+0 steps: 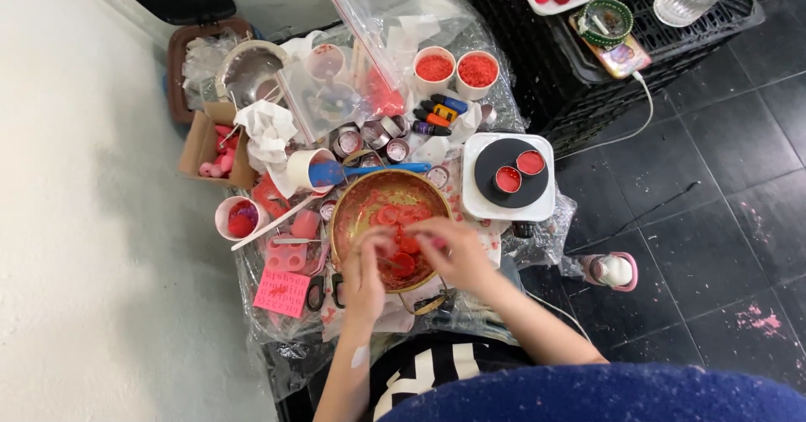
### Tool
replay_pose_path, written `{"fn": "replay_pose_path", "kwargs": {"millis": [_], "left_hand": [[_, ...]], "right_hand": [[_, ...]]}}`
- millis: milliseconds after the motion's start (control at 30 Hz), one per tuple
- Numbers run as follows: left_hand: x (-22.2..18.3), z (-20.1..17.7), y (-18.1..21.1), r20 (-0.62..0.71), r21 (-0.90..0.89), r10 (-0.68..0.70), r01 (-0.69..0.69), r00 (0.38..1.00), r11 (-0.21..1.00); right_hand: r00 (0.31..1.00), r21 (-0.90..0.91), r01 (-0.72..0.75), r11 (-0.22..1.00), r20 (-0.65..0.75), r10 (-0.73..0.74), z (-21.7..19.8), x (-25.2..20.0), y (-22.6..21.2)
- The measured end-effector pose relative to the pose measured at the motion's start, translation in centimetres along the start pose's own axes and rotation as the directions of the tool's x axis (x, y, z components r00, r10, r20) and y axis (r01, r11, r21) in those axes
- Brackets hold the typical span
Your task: The recorder picks up small red wax decorations from a bowl and places them onto a white surface for inspection.
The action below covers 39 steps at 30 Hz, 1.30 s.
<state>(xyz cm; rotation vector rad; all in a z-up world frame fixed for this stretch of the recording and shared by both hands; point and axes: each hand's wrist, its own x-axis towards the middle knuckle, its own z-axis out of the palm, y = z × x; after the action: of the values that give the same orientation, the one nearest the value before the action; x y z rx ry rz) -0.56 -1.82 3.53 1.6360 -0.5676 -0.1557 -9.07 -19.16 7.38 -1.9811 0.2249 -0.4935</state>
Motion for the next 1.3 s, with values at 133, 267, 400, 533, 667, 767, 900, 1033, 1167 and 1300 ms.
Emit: {"fn": "replay_pose_path", "kwargs": {"millis": [133,267,400,533,667,767,900,1033,1167,1300], "left_hand": [[1.1,1.8,0.2,0.058,-0.216,-0.183,0.191,0.981,0.958],[1.5,3.1,-1.4,0.115,-0.369,-0.159,0.190,0.981,0.910],[1.9,3.5,-1.7,0.154,-0.525,-0.170,0.226,0.973,0.820],[3.0,3.8,1.2,0.228,-0.528,-0.164,0.263,0.960,0.807],[2.2,4.1,0.5,0.259,-0.498,-0.227,0.331,0.939,0.801],[2.2,4.3,1.3,0.218,-0.331,-0.177,0.243,0.960,0.912],[1.7,4.2,2.3,0.179,-0.194,-0.084,0.119,0.980,0.974],[1.2,3.3,1.9,0.057,-0.123,0.085,-0.077,0.995,0.989],[-0.2,1.1,-1.7,-0.103,0.118,0.063,-0.050,0.993,0.992],[-1.6,-0.9,-2.9,-0.178,0.003,-0.102,0.104,0.979,0.995]], "right_hand": [[0.985,0.180,-0.171,0.969,0.006,0.172,1.8,-0.2,-0.3],[0.984,0.226,-0.159,0.961,-0.037,0.172,2.0,-0.4,1.1],[0.995,0.177,-0.073,0.981,-0.053,0.084,1.8,-0.2,0.8],[0.997,0.139,-0.077,0.987,-0.006,0.079,2.2,-0.4,1.6],[0.999,0.130,0.011,0.991,-0.031,-0.007,2.5,-0.2,1.3],[0.998,0.112,-0.049,0.992,-0.032,0.053,2.5,-0.1,1.7],[0.987,0.063,-0.162,0.985,-0.007,0.162,1.3,0.2,1.1],[1.000,0.060,0.005,0.998,0.008,-0.006,-0.3,-0.2,0.6],[0.995,0.073,0.092,0.993,-0.036,-0.090,-3.7,-1.6,3.4],[0.986,-0.078,-0.077,0.994,-0.153,0.065,-10.6,-1.0,2.2]]}}
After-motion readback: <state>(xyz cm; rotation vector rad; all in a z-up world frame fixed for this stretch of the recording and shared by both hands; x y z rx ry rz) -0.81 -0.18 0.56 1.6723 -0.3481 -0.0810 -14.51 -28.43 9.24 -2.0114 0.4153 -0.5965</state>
